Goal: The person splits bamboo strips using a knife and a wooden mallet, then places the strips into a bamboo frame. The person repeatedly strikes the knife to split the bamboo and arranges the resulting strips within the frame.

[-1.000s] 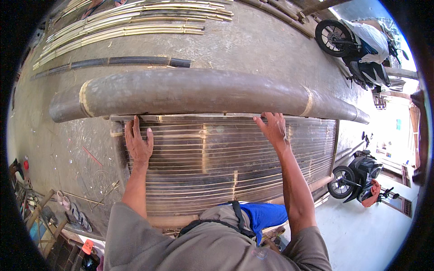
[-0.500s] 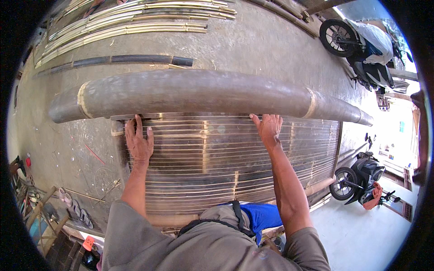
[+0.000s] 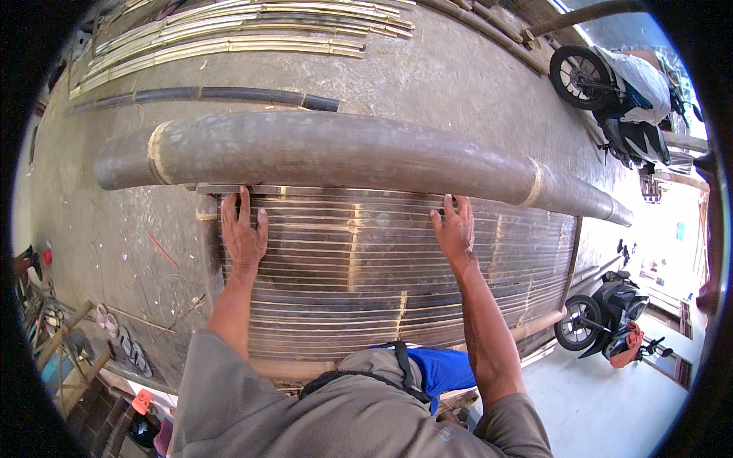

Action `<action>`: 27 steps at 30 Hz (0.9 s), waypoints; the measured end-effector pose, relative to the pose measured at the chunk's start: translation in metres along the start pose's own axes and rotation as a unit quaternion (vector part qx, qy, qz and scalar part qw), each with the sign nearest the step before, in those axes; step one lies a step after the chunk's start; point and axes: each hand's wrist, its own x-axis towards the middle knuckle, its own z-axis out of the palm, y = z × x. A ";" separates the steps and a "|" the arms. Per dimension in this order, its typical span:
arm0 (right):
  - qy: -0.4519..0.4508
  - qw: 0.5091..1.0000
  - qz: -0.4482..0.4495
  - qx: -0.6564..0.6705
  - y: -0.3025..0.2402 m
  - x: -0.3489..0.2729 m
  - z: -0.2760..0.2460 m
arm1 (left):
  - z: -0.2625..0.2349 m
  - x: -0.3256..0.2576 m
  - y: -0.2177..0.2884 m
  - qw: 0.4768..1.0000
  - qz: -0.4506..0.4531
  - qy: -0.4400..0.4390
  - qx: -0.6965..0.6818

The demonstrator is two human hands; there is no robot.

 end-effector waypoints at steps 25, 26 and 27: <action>-0.108 0.991 0.070 -0.025 -0.004 -0.003 -0.014 | 0.001 -0.004 0.002 1.000 -0.004 -0.010 -0.006; -0.132 0.987 0.079 -0.050 -0.007 0.000 -0.016 | 0.001 -0.004 0.002 1.000 -0.011 -0.018 0.003; -0.095 0.994 0.055 -0.020 -0.012 0.003 -0.016 | 0.001 -0.004 0.002 0.999 -0.018 -0.026 0.013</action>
